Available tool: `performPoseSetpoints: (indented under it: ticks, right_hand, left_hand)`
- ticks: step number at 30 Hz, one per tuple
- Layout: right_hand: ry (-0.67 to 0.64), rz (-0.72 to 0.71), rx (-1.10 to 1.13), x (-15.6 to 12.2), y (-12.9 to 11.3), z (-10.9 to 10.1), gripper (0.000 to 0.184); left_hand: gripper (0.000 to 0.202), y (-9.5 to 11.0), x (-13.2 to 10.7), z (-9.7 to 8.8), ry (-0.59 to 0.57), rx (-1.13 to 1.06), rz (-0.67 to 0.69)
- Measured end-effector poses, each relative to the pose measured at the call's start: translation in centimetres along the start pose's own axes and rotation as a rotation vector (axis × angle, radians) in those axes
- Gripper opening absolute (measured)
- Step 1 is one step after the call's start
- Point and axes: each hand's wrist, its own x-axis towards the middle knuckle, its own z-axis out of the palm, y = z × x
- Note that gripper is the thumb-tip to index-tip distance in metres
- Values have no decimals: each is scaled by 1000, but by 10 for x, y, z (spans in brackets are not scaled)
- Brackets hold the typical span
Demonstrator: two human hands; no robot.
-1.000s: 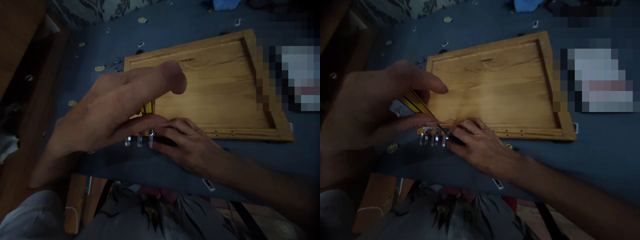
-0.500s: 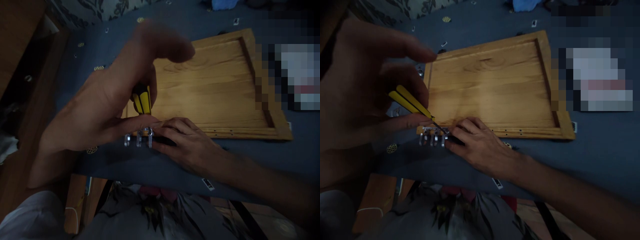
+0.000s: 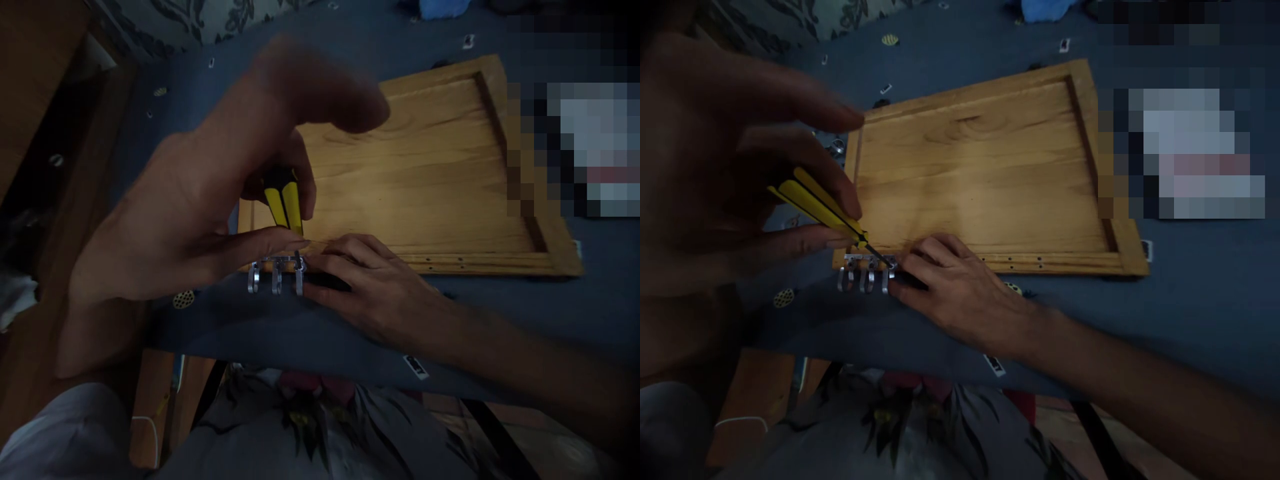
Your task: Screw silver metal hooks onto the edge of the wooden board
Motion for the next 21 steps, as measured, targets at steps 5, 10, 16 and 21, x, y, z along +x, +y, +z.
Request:
performPoseSetpoints:
  ticks: [5, 10, 16, 21]
  right_hand:
    - [28, -10, -24, -1, 0, 1, 31]
    - [21, -5, -12, -1, 0, 1, 29]
    - [19, -10, -5, 0, 0, 0, 32]
    - [35, -15, 12, 1, 0, -1, 31]
  left_hand:
    - [31, -2, 0, 3, -48, 167, -18]
    - [36, -2, 0, 4, -30, 262, -1]
    - [37, -7, 1, -6, -150, 18, -9]
    - [29, -4, -1, -7, -148, 92, 2]
